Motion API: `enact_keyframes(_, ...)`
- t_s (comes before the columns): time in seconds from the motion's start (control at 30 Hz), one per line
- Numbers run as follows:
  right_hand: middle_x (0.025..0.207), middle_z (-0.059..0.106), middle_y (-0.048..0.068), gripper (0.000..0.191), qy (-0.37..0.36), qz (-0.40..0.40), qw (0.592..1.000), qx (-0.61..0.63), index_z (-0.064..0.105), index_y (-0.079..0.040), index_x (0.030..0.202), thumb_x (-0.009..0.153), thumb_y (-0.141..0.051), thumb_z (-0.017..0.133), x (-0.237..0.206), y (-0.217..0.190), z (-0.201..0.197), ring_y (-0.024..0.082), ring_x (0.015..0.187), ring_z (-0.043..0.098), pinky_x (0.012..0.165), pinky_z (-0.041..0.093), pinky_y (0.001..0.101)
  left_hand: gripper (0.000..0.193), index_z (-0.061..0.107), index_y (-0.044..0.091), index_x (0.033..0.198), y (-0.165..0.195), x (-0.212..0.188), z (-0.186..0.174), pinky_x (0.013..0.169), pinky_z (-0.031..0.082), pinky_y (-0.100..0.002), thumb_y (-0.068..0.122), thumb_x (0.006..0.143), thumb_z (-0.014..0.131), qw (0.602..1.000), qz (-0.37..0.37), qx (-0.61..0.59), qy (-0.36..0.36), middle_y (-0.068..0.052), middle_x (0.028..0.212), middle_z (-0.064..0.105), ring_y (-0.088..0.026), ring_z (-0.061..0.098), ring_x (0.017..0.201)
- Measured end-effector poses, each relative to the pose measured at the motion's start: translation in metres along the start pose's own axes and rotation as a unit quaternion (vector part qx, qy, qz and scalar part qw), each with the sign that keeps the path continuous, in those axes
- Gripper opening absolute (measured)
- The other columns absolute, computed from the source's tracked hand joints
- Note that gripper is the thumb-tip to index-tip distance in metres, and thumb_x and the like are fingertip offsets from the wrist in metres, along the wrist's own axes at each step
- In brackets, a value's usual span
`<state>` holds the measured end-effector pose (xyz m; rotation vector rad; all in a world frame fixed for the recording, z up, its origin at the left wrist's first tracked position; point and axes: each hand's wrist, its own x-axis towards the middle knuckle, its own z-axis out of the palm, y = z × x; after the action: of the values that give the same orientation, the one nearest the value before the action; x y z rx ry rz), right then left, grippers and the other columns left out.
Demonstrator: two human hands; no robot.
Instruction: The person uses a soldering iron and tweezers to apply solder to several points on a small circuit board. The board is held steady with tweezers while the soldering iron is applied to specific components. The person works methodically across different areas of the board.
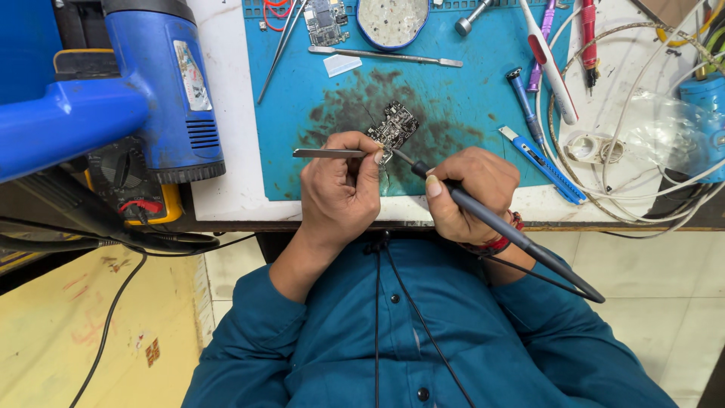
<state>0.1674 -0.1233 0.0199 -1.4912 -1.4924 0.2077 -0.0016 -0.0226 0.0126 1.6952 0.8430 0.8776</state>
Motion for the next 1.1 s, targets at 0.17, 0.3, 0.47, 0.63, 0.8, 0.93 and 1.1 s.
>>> enact_keyframes(0.17, 0.074, 0.064, 0.01, 0.012, 0.008, 0.007, 1.0, -0.01, 0.06, -0.002, 0.087, 0.094, -0.008, 0.069, 0.0002, -0.0017, -0.0003, 0.026, 0.062, 0.06, 0.056, 0.045, 0.0357, 0.009, 0.063, 0.001, 0.106, 0.0005, 0.0, 0.0005, 0.056, 0.047, -0.022, -0.003, 0.1, 0.069, 1.0, 0.003, 0.004, 0.002, -0.003, 0.082, 0.067, -0.005, 0.061, 0.064)
enact_keyframes(0.3, 0.073, 0.064, 0.01, 0.012, -0.001, 0.01, 1.0, -0.012, 0.06, -0.003, 0.086, 0.093, -0.008, 0.069, 0.0005, -0.0028, -0.0011, 0.025, 0.06, 0.059, 0.058, 0.044, 0.0368, 0.009, 0.063, 0.002, 0.106, 0.0004, -0.0002, 0.0006, 0.055, 0.047, -0.022, -0.003, 0.1, 0.069, 1.0, 0.0, -0.001, 0.001, -0.002, 0.081, 0.067, -0.005, 0.061, 0.064)
enact_keyframes(0.47, 0.074, 0.063, 0.011, 0.012, 0.012, 0.009, 1.0, -0.015, 0.06, -0.002, 0.087, 0.094, -0.008, 0.068, 0.0006, -0.003, -0.0004, 0.026, 0.062, 0.059, 0.055, 0.044, 0.0347, 0.01, 0.062, 0.002, 0.107, -0.0006, -0.0007, 0.0009, 0.055, 0.047, -0.021, -0.003, 0.101, 0.068, 1.0, -0.003, -0.01, -0.004, -0.002, 0.079, 0.066, -0.004, 0.062, 0.065)
enact_keyframes(0.63, 0.073, 0.064, 0.01, 0.013, 0.005, 0.012, 1.0, -0.017, 0.06, -0.003, 0.087, 0.094, -0.008, 0.069, 0.0003, -0.0029, -0.0004, 0.025, 0.061, 0.059, 0.057, 0.044, 0.0361, 0.01, 0.062, 0.002, 0.107, -0.0021, 0.0003, 0.001, 0.055, 0.047, -0.021, -0.003, 0.1, 0.068, 1.0, 0.005, -0.005, -0.005, -0.002, 0.081, 0.067, -0.004, 0.062, 0.065)
enact_keyframes(0.8, 0.074, 0.065, 0.01, 0.012, 0.003, 0.008, 1.0, -0.012, 0.06, -0.003, 0.087, 0.093, -0.008, 0.069, 0.0009, -0.0018, -0.0005, 0.025, 0.06, 0.06, 0.058, 0.045, 0.0364, 0.01, 0.063, 0.002, 0.107, -0.002, -0.0007, 0.0003, 0.055, 0.047, -0.021, -0.002, 0.1, 0.069, 1.0, -0.001, -0.006, -0.003, -0.003, 0.082, 0.068, -0.004, 0.062, 0.065)
enact_keyframes(0.93, 0.074, 0.064, 0.01, 0.013, 0.013, 0.008, 1.0, -0.015, 0.06, -0.003, 0.087, 0.094, -0.008, 0.069, 0.0005, -0.0021, 0.0007, 0.026, 0.062, 0.06, 0.055, 0.045, 0.0341, 0.011, 0.064, 0.002, 0.109, -0.0018, 0.0001, 0.0001, 0.059, 0.05, -0.022, 0.0, 0.101, 0.071, 1.0, -0.002, -0.019, 0.006, -0.005, 0.091, 0.072, -0.007, 0.065, 0.071)
enact_keyframes(1.1, 0.074, 0.064, 0.01, 0.012, 0.017, 0.012, 1.0, -0.008, 0.06, -0.003, 0.086, 0.094, -0.008, 0.068, 0.0001, -0.0023, 0.0008, 0.025, 0.062, 0.061, 0.055, 0.045, 0.0338, 0.011, 0.066, 0.003, 0.109, -0.0011, 0.001, 0.0004, 0.064, 0.054, -0.024, 0.001, 0.1, 0.073, 1.0, 0.001, -0.004, -0.001, -0.006, 0.094, 0.074, -0.009, 0.068, 0.074)
